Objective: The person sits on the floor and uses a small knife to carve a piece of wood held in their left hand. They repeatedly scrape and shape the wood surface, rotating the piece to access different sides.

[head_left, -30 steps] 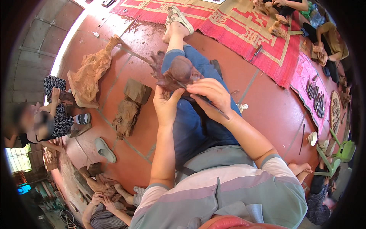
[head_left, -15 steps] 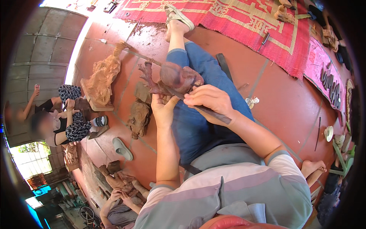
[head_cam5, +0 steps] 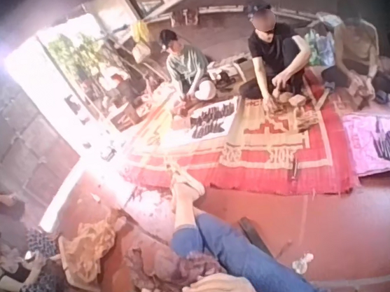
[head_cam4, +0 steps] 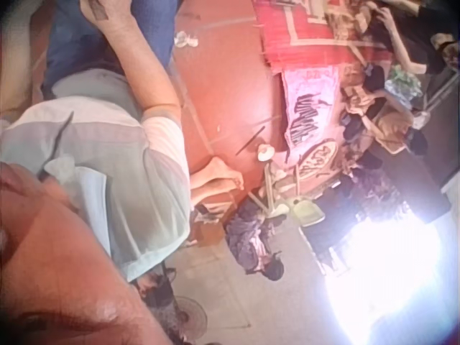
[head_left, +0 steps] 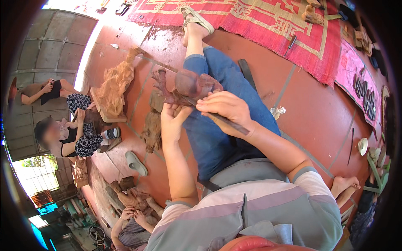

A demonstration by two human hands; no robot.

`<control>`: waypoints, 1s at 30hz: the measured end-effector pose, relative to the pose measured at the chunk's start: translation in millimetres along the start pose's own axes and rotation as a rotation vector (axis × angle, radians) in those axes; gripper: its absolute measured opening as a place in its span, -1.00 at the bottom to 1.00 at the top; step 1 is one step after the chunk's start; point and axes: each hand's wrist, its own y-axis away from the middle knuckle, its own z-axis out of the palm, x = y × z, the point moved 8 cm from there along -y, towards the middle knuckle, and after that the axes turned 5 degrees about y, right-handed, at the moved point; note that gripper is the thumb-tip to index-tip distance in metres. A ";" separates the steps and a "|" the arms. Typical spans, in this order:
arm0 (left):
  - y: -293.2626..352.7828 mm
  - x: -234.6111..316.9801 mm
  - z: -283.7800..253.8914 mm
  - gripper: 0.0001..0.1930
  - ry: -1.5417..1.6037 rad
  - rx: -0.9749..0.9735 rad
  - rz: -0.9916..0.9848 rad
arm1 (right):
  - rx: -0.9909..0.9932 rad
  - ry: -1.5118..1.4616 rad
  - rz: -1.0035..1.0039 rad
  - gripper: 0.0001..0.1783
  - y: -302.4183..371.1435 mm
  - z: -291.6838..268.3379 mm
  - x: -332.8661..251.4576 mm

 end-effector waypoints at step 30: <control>-39.8 16.7 36.3 -0.16 0.343 0.279 0.235 | -0.148 0.080 0.012 -0.69 1.8 6.1 -13.0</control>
